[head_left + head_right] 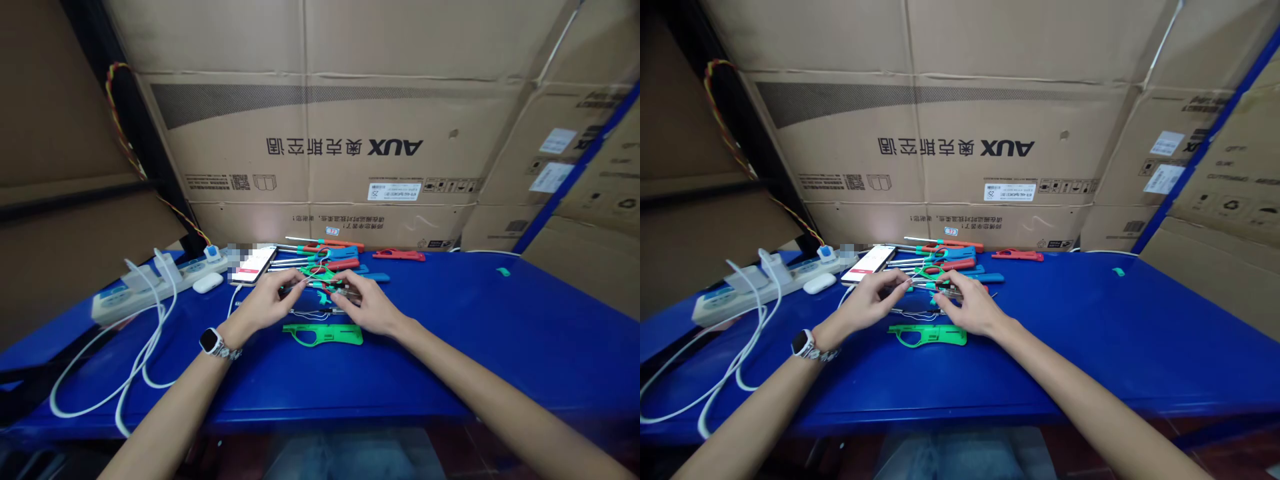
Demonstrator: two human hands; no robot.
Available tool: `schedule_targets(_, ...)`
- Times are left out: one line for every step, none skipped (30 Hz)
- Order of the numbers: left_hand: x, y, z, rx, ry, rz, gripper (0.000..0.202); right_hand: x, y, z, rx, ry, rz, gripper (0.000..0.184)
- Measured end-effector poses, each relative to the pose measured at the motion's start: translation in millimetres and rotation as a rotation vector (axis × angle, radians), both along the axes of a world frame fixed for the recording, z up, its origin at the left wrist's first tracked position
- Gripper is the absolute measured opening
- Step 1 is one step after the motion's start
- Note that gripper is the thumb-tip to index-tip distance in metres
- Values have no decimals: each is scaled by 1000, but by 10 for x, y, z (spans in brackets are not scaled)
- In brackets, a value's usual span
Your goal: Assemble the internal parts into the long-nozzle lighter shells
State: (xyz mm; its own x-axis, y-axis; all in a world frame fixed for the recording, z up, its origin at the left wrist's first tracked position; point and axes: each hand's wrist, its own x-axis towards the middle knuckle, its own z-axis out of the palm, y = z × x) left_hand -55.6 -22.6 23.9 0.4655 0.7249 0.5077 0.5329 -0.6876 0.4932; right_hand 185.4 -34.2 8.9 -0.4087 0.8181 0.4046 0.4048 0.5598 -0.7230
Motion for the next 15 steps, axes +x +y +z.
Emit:
schedule_targets(-2,-3,1,1,19,-7,25,9,3,-12,5,-33,-16,26)
schedule_targets(-4,-4,3,2,38,-9,25,16,12,-25,11,-64,-31,28)
schedule_targets(-8,-4,6,3,56,-11,25,22,24,-39,20,-86,-40,28)
schedule_targets(-13,-2,8,2,72,-12,25,25,38,-51,29,-98,-39,28)
schedule_targets(-19,0,9,0,87,-12,24,25,50,-61,35,-100,-35,27)
schedule_targets(-27,4,8,-4,100,-12,24,23,61,-69,33,-94,-31,26)
schedule_targets(-36,8,7,-9,110,-13,24,18,68,-75,21,-84,-30,24)
schedule_targets(-46,11,4,-13,113,-13,24,13,72,-79,2,-69,-32,23)
schedule_targets(-55,13,2,-17,113,-12,24,8,72,-80,-22,-52,-35,23)
schedule_targets(-64,13,1,-21,111,-11,24,4,68,-80,-45,-33,-37,23)
schedule_targets(-72,9,2,-24,106,-7,24,3,61,-79,-63,-14,-34,24)
schedule_targets(-80,2,3,-25,100,-3,23,4,49,-76,-75,1,-27,25)
schedule_targets(-87,-8,6,-23,96,-1,23,7,34,-72,-80,13,-18,25)
schedule_targets(-94,-20,9,-17,96,0,23,11,17,-67,-82,20,-7,26)
schedule_targets(-101,-34,11,-7,100,-3,22,17,-2,-62,-83,20,5,25)
